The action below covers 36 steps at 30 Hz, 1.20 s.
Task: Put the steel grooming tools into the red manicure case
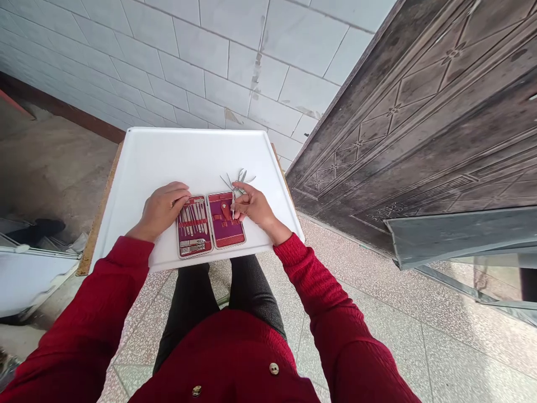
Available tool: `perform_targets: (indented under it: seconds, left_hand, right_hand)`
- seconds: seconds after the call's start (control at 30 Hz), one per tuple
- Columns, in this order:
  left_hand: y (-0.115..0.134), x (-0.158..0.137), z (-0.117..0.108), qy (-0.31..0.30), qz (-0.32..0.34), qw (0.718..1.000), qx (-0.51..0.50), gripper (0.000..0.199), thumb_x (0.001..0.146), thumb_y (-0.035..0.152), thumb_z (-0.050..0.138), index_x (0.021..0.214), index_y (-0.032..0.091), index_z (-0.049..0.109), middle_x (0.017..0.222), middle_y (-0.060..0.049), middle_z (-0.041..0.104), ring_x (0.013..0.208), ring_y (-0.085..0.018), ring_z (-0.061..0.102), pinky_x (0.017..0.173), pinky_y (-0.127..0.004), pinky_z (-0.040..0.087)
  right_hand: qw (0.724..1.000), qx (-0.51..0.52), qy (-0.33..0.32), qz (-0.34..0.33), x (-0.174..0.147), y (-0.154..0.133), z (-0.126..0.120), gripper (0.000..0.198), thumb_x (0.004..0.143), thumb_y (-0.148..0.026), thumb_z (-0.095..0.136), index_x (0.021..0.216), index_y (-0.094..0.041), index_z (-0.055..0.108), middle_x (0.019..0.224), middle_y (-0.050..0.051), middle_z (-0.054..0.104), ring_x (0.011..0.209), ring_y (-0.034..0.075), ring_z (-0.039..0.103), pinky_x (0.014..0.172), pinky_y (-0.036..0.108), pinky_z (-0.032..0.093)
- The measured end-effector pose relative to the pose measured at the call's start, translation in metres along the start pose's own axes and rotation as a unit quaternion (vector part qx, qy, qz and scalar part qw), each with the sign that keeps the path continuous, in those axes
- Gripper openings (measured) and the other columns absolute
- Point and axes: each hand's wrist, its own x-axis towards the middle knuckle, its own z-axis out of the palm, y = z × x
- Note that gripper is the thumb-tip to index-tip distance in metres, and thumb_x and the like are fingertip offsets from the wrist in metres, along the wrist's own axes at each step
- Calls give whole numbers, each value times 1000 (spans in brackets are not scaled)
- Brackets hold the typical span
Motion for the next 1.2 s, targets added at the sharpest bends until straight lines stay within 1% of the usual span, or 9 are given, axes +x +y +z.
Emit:
perform_targets:
  seconds: [0.07, 0.13, 0.2, 0.37, 0.53, 0.77, 0.9, 1.07, 1.2]
  left_hand:
    - [0, 0, 0, 0, 1, 1000, 0, 28, 99, 27, 47, 94, 20, 73, 112, -9, 75, 105, -25, 69, 91, -42, 55]
    - [-1, 0, 0, -1, -3, 1000, 0, 28, 100, 28, 47, 94, 20, 73, 113, -8, 75, 105, -25, 69, 92, -41, 55]
    - [-1, 0, 0, -3, -5, 1000, 0, 29, 100, 29, 47, 93, 20, 73, 112, -8, 75, 105, -25, 69, 92, -41, 55]
    - [-1, 1, 0, -3, 0, 1000, 2, 30, 101, 31, 46, 92, 20, 72, 112, -9, 75, 105, -25, 69, 91, -40, 55]
    - [-1, 2, 0, -5, 0, 1000, 14, 30, 101, 30, 46, 91, 20, 72, 111, -8, 75, 104, -25, 69, 92, -40, 55]
    - [-1, 2, 0, -8, -2, 1000, 22, 31, 101, 30, 46, 92, 20, 73, 112, -9, 75, 104, -26, 69, 91, -41, 55]
    - [0, 2, 0, -7, -2, 1000, 25, 31, 101, 30, 45, 92, 20, 73, 112, -9, 75, 105, -26, 69, 92, -41, 55]
    - [1, 2, 0, -10, -3, 1000, 28, 32, 101, 31, 45, 91, 20, 72, 112, -9, 76, 105, -26, 69, 92, -41, 55]
    - [1, 2, 0, -10, -6, 999, 32, 31, 100, 31, 45, 90, 21, 72, 112, -8, 76, 105, -25, 69, 92, -41, 56]
  right_hand:
    - [1000, 0, 2, -17, 1, 5, -1, 69, 65, -36, 88, 128, -19, 64, 66, -6, 69, 51, 13, 63, 43, 22, 46]
    - [1000, -2, 6, -27, 2, 9, -1, 63, 66, -38, 88, 122, -18, 68, 66, -5, 69, 48, 12, 60, 40, 21, 40]
    - [999, -4, 15, -36, 4, 12, -1, 56, 66, -38, 87, 116, -18, 71, 68, -3, 71, 46, 10, 57, 40, 21, 37]
    - [998, -4, 29, -56, 6, 17, 1, 43, 66, -34, 85, 104, -17, 74, 74, -1, 72, 46, 8, 52, 47, 24, 44]
    - [996, -18, 51, -68, 8, 20, -2, 44, 69, -37, 83, 107, -18, 75, 73, -2, 69, 51, 9, 51, 50, 26, 45]
    - [994, -69, 41, -75, 11, 27, -5, 46, 73, -41, 81, 112, -18, 76, 77, 1, 71, 58, 12, 53, 54, 27, 45]
    - [990, -99, 46, -94, 9, 27, -3, 50, 76, -38, 78, 121, -19, 72, 76, -1, 71, 58, 11, 51, 59, 27, 45]
    - [971, -185, 71, -132, 6, 24, 0, 30, 83, -32, 71, 109, -19, 76, 79, 1, 71, 57, 12, 46, 61, 30, 44]
    - [950, -243, 85, -175, 4, 21, 3, 22, 85, -28, 69, 103, -22, 79, 86, 3, 71, 67, 15, 52, 66, 32, 47]
